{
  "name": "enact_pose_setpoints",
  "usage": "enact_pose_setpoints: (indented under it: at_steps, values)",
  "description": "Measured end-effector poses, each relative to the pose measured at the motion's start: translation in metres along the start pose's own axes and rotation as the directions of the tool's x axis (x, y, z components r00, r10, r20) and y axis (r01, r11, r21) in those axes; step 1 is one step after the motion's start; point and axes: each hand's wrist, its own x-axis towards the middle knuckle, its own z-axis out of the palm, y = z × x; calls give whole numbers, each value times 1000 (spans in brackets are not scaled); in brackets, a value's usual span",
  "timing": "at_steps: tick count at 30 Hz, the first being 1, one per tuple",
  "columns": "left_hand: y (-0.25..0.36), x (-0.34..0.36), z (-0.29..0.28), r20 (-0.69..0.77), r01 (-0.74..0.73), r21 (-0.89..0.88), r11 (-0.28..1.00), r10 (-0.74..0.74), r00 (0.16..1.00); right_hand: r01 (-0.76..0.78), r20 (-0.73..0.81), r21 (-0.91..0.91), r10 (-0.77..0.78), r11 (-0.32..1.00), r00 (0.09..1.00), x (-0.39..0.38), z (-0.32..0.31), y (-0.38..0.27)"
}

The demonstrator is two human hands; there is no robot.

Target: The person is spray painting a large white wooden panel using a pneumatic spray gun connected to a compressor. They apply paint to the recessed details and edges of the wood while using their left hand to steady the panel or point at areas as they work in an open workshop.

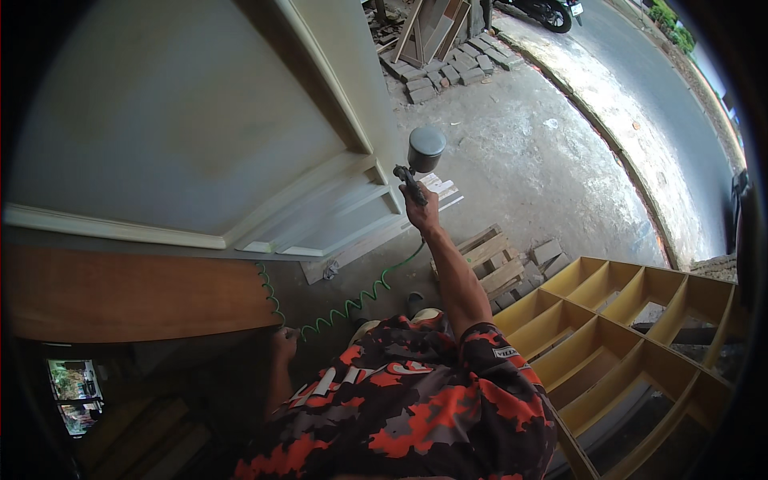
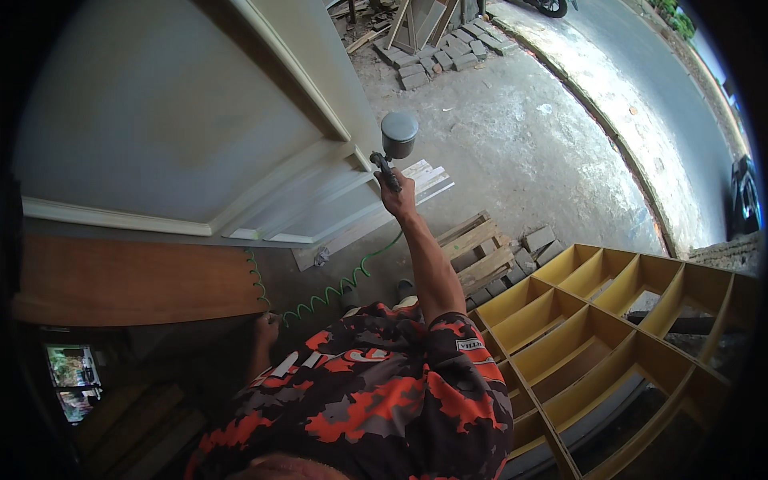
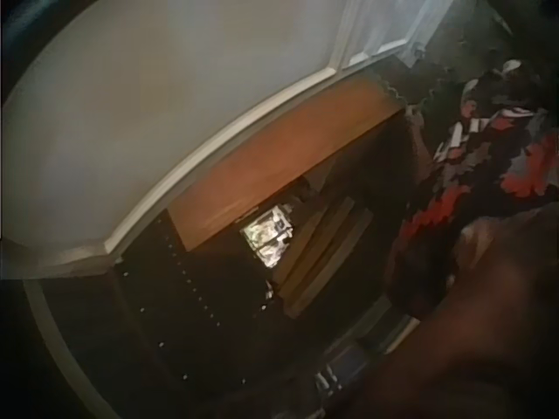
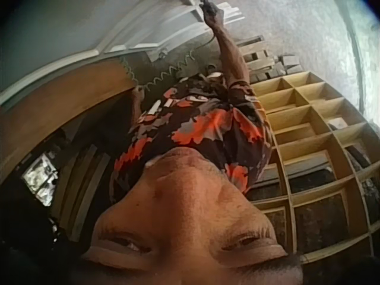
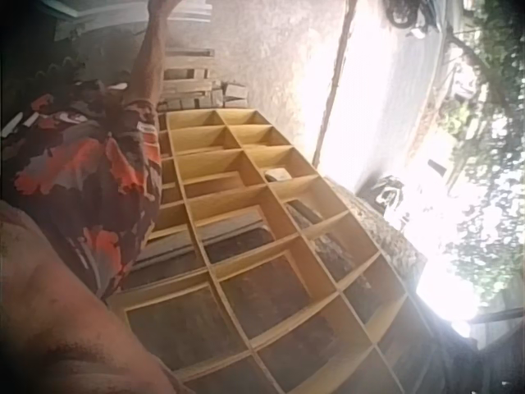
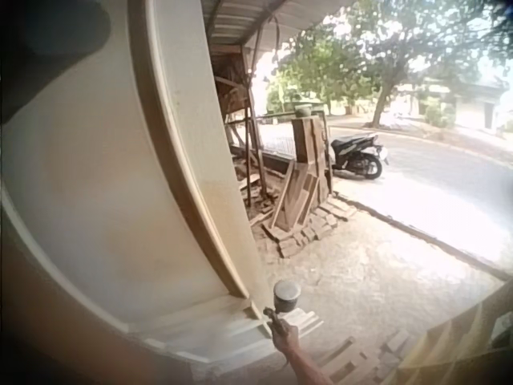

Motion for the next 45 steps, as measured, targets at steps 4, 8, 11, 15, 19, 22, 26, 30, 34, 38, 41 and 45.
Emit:
enact_pose_setpoints:
  at_steps: [4, 8, 11, 15, 19, 22, 26, 30, 34, 38, 41, 45]
  values:
    - [-5, -8, -1, -13, -21, -26, 999, 21, 1000, -94, 17, -10, 94, 996, 995, -5, 16, 31]
    - [-14, -6, 4, -62, -73, -4, 997, 73, 995, -121, 18, -50, 122, 991, 992, -17, 16, 52]
    - [-17, -10, 8, -40, -24, -27, 999, 23, 999, -148, 50, -164, 159, 975, 986, -24, 12, 61]
    - [-17, -10, 13, -49, -46, -32, 998, 45, 998, -151, 64, -138, 161, 979, 985, -23, 9, 56]
    - [-29, -5, 15, -18, -17, -61, 998, 16, 1000, -124, 39, -24, 125, 992, 991, -20, 9, 16]
    - [-30, -2, 18, -36, -12, -41, 999, 10, 999, -69, 53, 3, 68, 998, 996, -15, 5, -23]
    - [-23, 7, 14, -37, -5, -46, 999, 3, 999, -47, 72, -15, 48, 999, 996, -17, 0, -49]
    - [-29, 13, 15, -86, -80, -55, 995, 75, 993, 163, -30, 72, -161, 984, 986, -24, 6, -56]
    - [-26, 14, 16, -54, -59, -51, 997, 56, 997, -13, 56, -35, 15, 999, 998, -29, 3, -45]
    - [-15, 5, 15, -2, 5, -88, 996, -5, 1000, -22, 90, -88, 30, 996, 995, -45, 0, -30]
    - [-16, -1, 17, -43, -22, -36, 999, 20, 999, 8, 105, -50, -3, 999, 994, -56, 1, -26]
    - [-19, -5, 16, -13, 20, -49, 999, -21, 1000, -6, 65, -45, 9, 999, 998, -61, 1, -43]
